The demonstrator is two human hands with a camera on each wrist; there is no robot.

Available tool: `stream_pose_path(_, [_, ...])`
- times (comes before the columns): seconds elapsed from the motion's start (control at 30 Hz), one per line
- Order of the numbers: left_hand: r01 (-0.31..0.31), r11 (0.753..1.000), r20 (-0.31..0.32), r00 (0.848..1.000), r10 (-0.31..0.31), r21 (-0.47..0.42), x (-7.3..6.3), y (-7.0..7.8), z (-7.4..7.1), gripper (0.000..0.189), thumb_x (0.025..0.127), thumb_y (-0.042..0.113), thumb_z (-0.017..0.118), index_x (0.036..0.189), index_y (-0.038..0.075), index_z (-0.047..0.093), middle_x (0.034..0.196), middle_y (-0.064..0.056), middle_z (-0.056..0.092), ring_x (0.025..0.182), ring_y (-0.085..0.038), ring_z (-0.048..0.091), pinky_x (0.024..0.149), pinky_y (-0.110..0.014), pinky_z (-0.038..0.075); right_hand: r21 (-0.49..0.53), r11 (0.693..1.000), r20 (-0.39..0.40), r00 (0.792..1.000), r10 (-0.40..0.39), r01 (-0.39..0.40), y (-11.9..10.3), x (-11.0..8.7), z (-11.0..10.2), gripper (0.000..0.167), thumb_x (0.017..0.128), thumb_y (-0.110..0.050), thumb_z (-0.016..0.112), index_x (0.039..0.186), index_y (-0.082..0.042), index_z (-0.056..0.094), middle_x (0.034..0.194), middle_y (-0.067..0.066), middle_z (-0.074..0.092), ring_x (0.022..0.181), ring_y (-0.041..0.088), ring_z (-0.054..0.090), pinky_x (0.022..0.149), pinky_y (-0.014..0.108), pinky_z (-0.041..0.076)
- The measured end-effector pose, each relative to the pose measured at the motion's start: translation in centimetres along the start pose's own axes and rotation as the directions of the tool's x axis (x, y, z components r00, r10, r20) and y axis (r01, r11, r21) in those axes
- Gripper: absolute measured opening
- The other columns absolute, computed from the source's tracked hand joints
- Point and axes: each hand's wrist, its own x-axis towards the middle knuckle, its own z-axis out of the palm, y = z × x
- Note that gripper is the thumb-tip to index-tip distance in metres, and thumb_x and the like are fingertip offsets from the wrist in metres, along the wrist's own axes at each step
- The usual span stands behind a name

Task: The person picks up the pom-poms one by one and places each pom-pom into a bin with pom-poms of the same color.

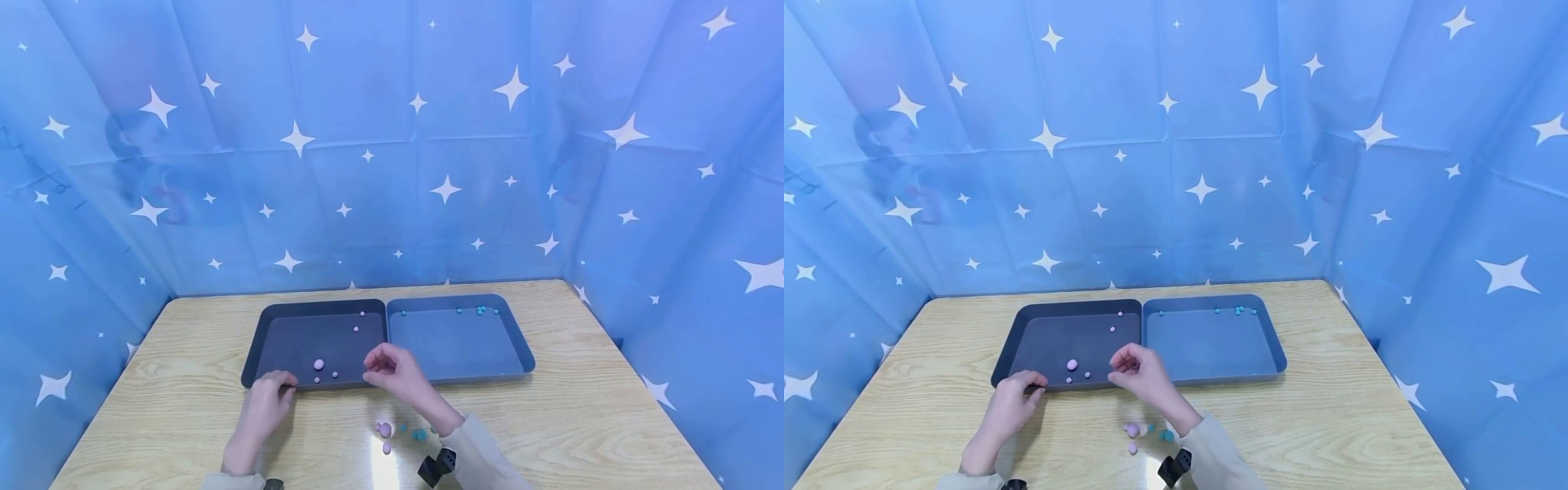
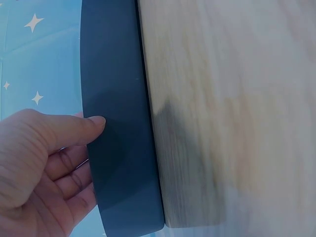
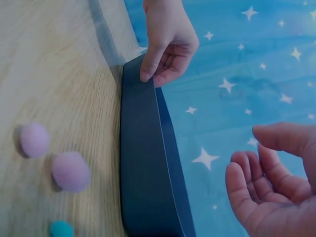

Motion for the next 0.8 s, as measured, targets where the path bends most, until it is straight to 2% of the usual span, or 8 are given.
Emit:
stream_pose_path(0.17, [0.005,1.0,0.008,1.0,-0.005,0.003,0.0,-0.1,0.0,0.022,0.065,-0.013,0.072,0.073,0.007,0.066,0.077,-0.006,0.066,0.076,-0.025,0.064,0.068,-0.04,0.052,0.031,0.999,0.035,0.999,0.006,-0.007,0.1,-0.9,-0.3,0.018,0.081,0.0,0.068,0.096,0.006,0.06,0.089,0.011,0.062,0.08,0.013,0.056,0.07,0.02,0.049])
stream_pose_path(0.57, [0.004,1.0,0.009,1.0,-0.004,-0.003,-0.1,-0.1,0.0,0.022,0.065,-0.013,0.072,0.074,0.006,0.066,0.077,-0.006,0.066,0.076,-0.025,0.064,0.068,-0.04,0.053,0.0,1.0,0.092,0.996,0.019,-0.02,1.7,-3.3,-0.4,0.017,0.08,-0.002,0.069,0.094,0.003,0.06,0.086,0.009,0.062,0.078,0.01,0.057,0.07,0.021,0.05])
stream_pose_path(0.8, [-0.015,1.0,-0.004,1.0,0.015,0.004,0.0,-0.1,0.0,0.022,0.064,-0.013,0.072,0.073,0.006,0.065,0.076,-0.006,0.066,0.075,-0.025,0.064,0.067,-0.04,0.052,0.0,0.999,0.085,0.995,0.044,-0.044,3.1,-4.1,-0.1,0.018,0.077,0.002,0.068,0.093,0.004,0.06,0.084,0.013,0.062,0.076,0.01,0.057,0.069,0.022,0.051])
